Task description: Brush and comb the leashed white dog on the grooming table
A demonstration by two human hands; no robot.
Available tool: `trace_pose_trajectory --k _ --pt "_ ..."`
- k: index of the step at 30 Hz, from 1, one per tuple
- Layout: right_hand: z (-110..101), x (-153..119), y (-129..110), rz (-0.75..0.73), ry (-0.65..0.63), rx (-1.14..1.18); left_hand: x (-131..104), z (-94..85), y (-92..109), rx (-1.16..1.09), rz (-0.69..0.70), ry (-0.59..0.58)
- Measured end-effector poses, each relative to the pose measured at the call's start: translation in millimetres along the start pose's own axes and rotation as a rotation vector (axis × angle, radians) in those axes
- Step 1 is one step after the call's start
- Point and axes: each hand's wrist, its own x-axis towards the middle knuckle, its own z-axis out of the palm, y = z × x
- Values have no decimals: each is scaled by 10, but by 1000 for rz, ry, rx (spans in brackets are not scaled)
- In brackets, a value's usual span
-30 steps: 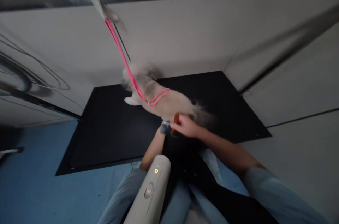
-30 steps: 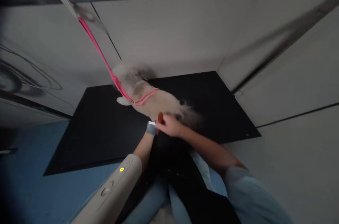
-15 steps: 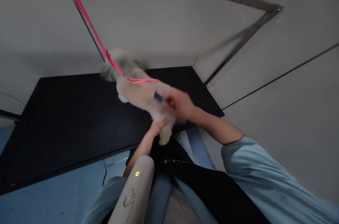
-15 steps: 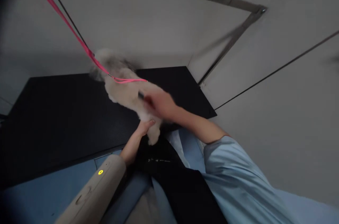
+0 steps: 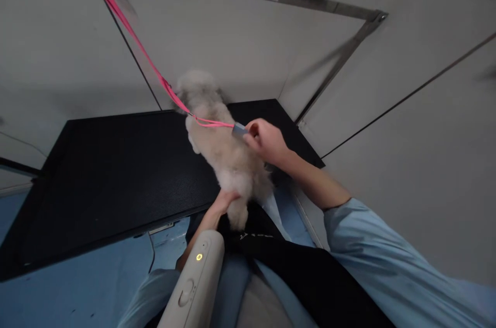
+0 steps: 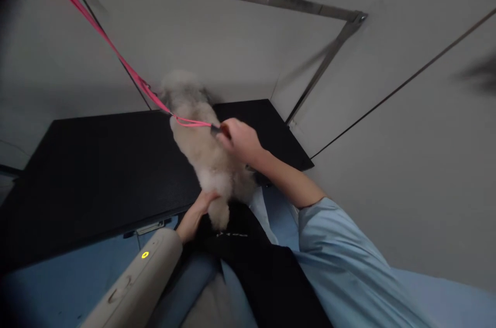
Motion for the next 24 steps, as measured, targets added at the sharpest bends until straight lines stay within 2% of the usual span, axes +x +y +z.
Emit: trace_pose_trajectory --k 3,4,7,8,11,12,13,15,16,17,19,20,21,24 --pt "-13 139 -93 -184 -310 -16 -54 134 15 34 48 20" --pt "-23 204 -120 -175 -320 -44 -70 200 21 40 80 25" --pt "-54 387 -183 -58 -98 -177 -106 400 48 104 124 63" --pt "-57 432 -202 -88 -109 -210 -114 455 59 145 119 83" --pt "-50 531 -262 -297 -432 -273 -131 564 87 267 97 122" --pt "-52 563 -284 -307 -464 -287 -135 585 92 298 105 131" --pt "-58 595 -309 -270 -408 -304 -140 601 94 325 122 137" --pt "-76 652 -369 -164 -187 -334 -148 625 87 363 159 150" --pt "-79 675 -403 -168 -148 -339 -150 634 80 368 176 154" --pt "-76 696 -437 -214 -201 -343 -152 640 71 365 187 152" --pt "-58 745 -494 -321 -425 -348 -153 642 53 339 190 160" --pt "-50 778 -511 -326 -482 -347 -153 638 45 321 183 165" --pt "-49 818 -521 -289 -466 -350 -152 628 41 304 171 165" --pt "-84 921 -527 -164 -182 -352 -155 581 47 224 108 139"
